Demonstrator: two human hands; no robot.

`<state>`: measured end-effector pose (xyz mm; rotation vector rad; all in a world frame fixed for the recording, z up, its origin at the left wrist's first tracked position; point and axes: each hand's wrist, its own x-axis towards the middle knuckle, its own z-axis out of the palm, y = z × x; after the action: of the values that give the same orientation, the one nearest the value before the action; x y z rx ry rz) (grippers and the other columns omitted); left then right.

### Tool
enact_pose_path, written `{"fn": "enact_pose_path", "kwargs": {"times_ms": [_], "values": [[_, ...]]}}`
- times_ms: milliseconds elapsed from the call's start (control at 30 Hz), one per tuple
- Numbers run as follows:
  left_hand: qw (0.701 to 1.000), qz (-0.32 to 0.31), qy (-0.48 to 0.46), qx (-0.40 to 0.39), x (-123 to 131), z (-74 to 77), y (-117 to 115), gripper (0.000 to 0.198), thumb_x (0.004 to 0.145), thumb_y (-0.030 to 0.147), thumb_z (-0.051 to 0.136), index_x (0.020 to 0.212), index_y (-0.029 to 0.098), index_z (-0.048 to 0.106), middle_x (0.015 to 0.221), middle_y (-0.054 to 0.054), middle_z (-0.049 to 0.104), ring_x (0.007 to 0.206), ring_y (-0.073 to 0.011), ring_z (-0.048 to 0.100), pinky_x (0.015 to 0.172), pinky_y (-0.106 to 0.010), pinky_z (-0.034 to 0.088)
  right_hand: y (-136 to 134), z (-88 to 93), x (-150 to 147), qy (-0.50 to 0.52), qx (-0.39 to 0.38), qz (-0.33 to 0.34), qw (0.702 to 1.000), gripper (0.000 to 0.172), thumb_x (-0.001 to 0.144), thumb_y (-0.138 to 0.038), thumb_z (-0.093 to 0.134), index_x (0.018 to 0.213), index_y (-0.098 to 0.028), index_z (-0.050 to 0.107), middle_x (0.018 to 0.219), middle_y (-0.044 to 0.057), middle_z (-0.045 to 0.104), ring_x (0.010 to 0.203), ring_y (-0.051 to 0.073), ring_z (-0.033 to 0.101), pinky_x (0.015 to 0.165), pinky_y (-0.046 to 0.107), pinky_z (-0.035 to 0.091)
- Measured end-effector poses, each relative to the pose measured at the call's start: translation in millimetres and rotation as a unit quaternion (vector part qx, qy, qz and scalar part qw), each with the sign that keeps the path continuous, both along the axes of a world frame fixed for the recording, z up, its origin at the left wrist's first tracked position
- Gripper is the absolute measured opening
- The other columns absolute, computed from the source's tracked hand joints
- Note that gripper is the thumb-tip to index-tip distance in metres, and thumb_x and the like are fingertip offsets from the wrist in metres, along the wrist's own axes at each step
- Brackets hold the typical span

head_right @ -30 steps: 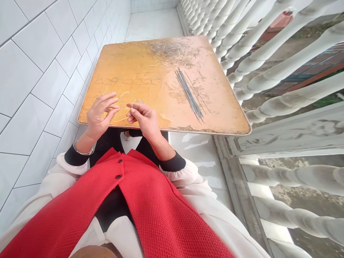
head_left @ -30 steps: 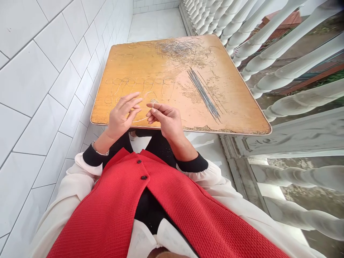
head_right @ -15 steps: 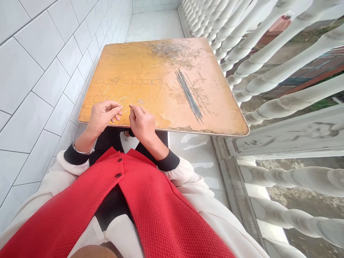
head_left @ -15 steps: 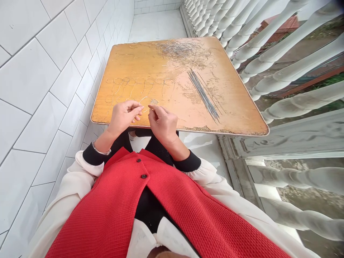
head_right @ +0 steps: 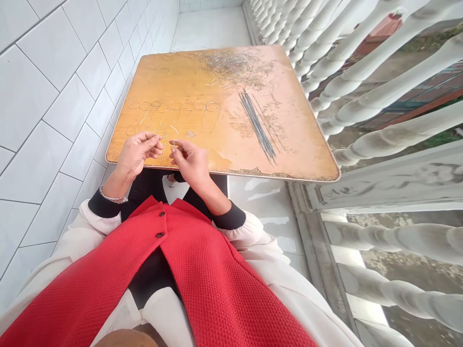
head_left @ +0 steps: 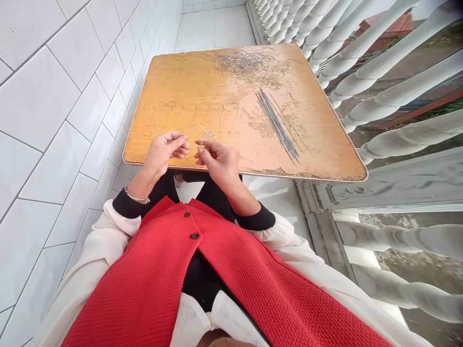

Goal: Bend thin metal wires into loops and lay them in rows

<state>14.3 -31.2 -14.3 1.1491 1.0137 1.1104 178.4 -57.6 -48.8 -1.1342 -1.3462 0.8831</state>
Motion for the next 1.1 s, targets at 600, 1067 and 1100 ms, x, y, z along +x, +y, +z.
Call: {"fn": "enact_pose_path", "kwargs": {"times_ms": [600, 1067, 1100], "values": [[1.0, 0.016, -0.014, 0.023, 2.8, -1.4, -4.6, 0.017, 0.084, 0.023, 0.079, 0.074, 0.015, 0.069, 0.067, 0.003, 0.07, 0.056, -0.0035, 0.064, 0.054, -0.014, 0.048, 5.0, -0.9, 3.5, 0.096, -0.032, 0.072, 0.992, 0.046, 0.073, -0.06, 0.082, 0.087, -0.017, 0.077, 0.072, 0.003, 0.073, 0.062, 0.012, 0.065, 0.063, 0.026, 0.057], [0.997, -0.053, -0.02, 0.057, 3.3, 2.3, -7.9, 0.029, 0.094, 0.041, 0.069, 0.08, 0.017, 0.062, 0.076, 0.002, 0.07, 0.059, -0.0044, 0.064, 0.052, -0.016, 0.045, 3.9, 5.2, 2.6, 0.082, -0.044, 0.066, 0.993, 0.04, 0.076, -0.054, 0.079, 0.07, -0.016, 0.068, 0.061, 0.0, 0.063, 0.049, 0.007, 0.054, 0.048, 0.021, 0.046], [0.997, -0.053, -0.025, 0.059, 3.6, 1.9, -7.9, 0.028, 0.094, 0.039, 0.069, 0.079, 0.017, 0.062, 0.074, 0.002, 0.069, 0.058, -0.0042, 0.063, 0.051, -0.016, 0.045, 3.8, 5.3, 2.6, 0.074, -0.043, 0.061, 0.994, 0.038, 0.077, -0.052, 0.079, 0.068, -0.017, 0.067, 0.06, -0.001, 0.063, 0.048, 0.007, 0.054, 0.048, 0.021, 0.046]]}}
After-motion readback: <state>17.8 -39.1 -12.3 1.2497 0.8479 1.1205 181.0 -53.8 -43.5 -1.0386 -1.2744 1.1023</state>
